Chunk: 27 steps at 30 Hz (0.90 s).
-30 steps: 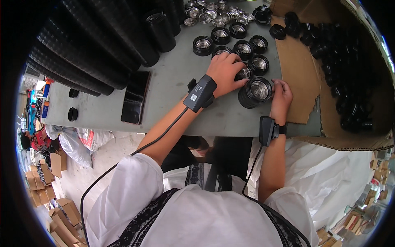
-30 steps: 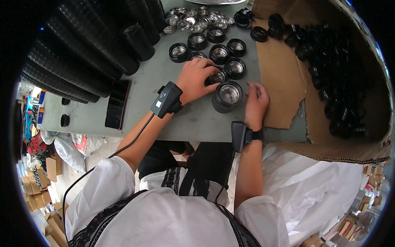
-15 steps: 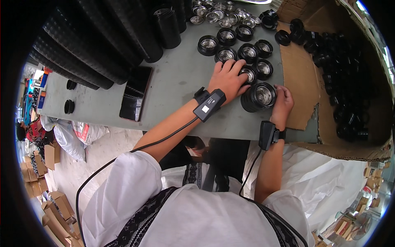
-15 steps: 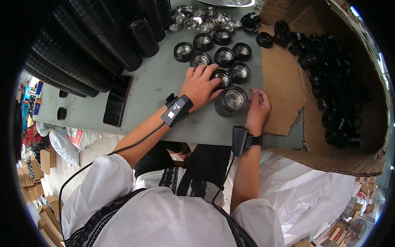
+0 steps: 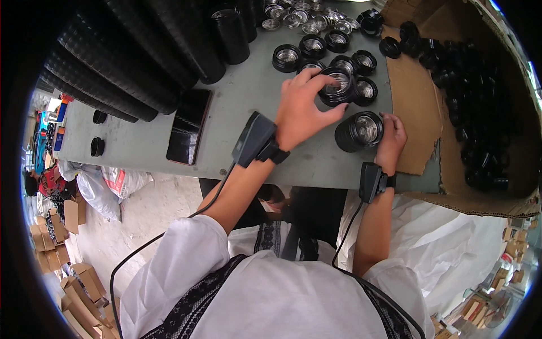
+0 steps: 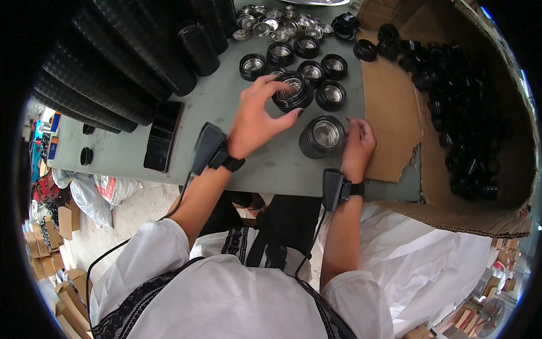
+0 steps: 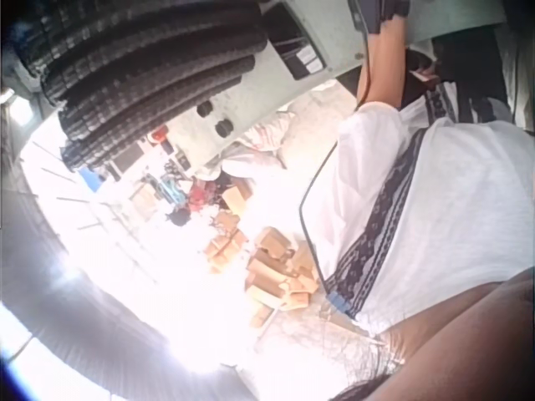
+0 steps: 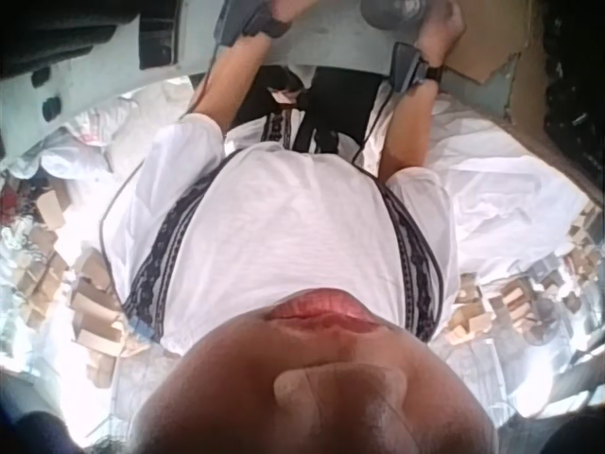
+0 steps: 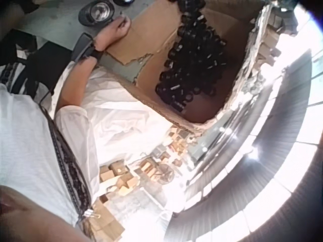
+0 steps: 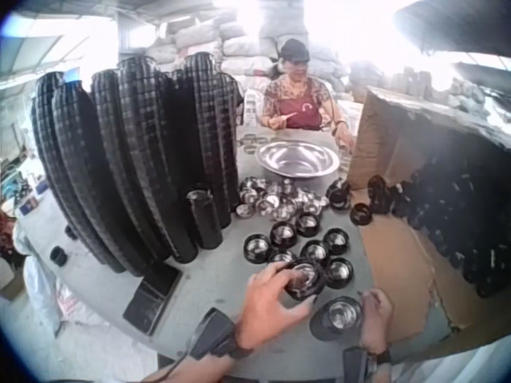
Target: Assembling black plastic components and metal rings on a production line.
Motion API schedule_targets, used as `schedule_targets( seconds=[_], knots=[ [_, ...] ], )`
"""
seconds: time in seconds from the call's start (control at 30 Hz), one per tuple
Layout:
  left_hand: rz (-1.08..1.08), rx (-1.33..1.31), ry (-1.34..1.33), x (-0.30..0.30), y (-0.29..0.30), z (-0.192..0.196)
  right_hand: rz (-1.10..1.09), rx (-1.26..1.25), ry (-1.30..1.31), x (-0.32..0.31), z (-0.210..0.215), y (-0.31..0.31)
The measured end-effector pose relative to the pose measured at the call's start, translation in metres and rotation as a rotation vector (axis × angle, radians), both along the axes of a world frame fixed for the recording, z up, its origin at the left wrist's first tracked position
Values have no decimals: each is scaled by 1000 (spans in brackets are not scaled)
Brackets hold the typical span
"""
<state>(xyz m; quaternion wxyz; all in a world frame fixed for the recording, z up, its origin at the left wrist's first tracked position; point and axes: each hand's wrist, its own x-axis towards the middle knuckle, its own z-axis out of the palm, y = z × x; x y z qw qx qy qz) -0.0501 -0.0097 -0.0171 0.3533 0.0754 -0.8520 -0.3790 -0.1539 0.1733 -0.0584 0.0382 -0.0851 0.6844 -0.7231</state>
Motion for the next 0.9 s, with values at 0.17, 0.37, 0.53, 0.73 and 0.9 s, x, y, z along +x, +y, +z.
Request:
schedule_targets(
  seconds=[0.17, 0.37, 0.53, 0.73, 0.9],
  knots=[
    [-212, -115, 7, 12, 37, 43, -2, 16, 13, -6, -8, 6],
    [-220, -159, -77, 0, 58, 3, 29, -42, -16, -6, -12, 8],
    [-261, 1, -88, 8, 57, 1, 18, -80, -2, -7, -15, 9],
    [-251, -35, -332, 3, 54, -27, 66, -84, 140, -8, -16, 8],
    [-117, 158, -38, 0, 33, -23, -12, 30, -11, -4, -7, 9]
  ],
)
